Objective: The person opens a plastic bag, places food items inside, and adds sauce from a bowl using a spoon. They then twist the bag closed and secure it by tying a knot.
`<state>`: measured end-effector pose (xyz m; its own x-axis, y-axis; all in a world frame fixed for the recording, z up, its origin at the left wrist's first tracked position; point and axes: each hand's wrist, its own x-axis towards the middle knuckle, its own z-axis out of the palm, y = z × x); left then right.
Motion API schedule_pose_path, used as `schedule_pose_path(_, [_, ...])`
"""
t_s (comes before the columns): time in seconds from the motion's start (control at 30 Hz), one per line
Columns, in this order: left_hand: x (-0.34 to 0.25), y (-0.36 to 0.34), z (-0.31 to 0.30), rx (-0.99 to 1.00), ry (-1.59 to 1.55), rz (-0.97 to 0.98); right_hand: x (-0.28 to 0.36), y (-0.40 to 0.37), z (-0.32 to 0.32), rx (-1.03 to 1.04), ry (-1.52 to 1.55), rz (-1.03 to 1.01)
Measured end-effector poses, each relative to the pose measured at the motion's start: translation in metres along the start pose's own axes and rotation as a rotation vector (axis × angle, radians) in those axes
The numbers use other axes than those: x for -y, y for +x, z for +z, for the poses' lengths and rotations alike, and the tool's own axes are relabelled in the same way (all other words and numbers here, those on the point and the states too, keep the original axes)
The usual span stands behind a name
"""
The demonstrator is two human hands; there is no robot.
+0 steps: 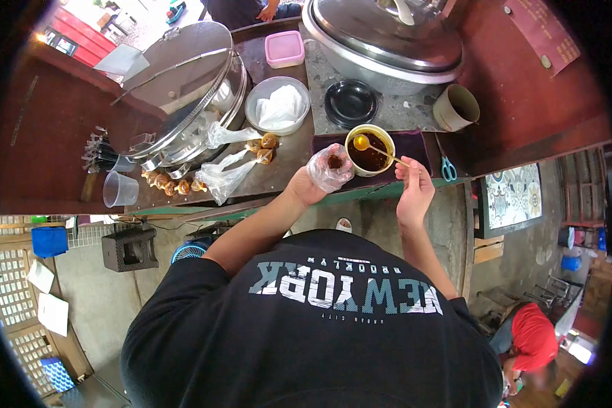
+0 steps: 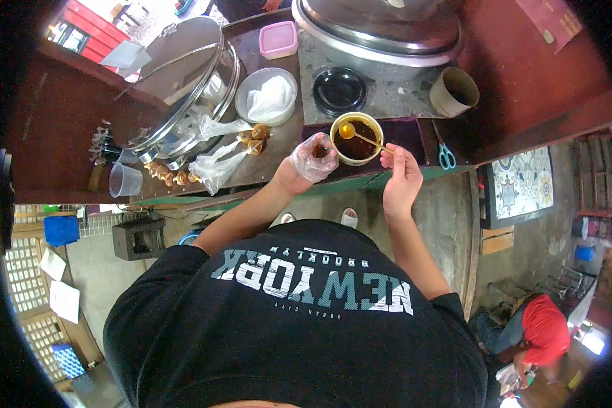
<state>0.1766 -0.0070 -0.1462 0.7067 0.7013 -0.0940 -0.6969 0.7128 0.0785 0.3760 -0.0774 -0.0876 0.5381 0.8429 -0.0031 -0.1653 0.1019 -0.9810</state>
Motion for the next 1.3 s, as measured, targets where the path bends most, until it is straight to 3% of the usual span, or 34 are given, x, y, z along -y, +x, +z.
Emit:
schedule_pose_path(0.07, [0.000, 0.000, 0.001, -0.021, 0.011, -0.003, -0.002, -0.001, 0.001, 0.022, -0.215, -0.082])
schedule_pose_path(0.17, [-0.001, 0.002, -0.005, -0.026, 0.010, -0.006, -0.013, -0.003, 0.003, 0.039, -0.209, -0.063])
schedule_pose_path(0.23, [-0.002, 0.002, -0.006, 0.024, -0.018, -0.019, -0.018, -0.004, 0.000, 0.061, -0.176, -0.018])
schedule_pose_path(0.6, [0.000, 0.000, -0.001, -0.096, 0.015, 0.006, -0.021, 0.001, -0.012, -0.089, 0.229, 0.256])
schedule_pose_path(0.83, [-0.004, 0.005, -0.018, 0.063, -0.056, -0.056, -0.023, 0.002, -0.018, -0.099, 0.227, 0.230])
schedule_pose_path(0.93, [0.000, -0.001, 0.001, -0.086, 0.000, 0.016, -0.025, 0.003, -0.019, -0.108, 0.227, 0.226])
schedule_pose_path(1.3, [0.000, -0.002, 0.000, -0.009, -0.027, 0.005, -0.020, 0.003, -0.021, -0.119, 0.216, 0.232])
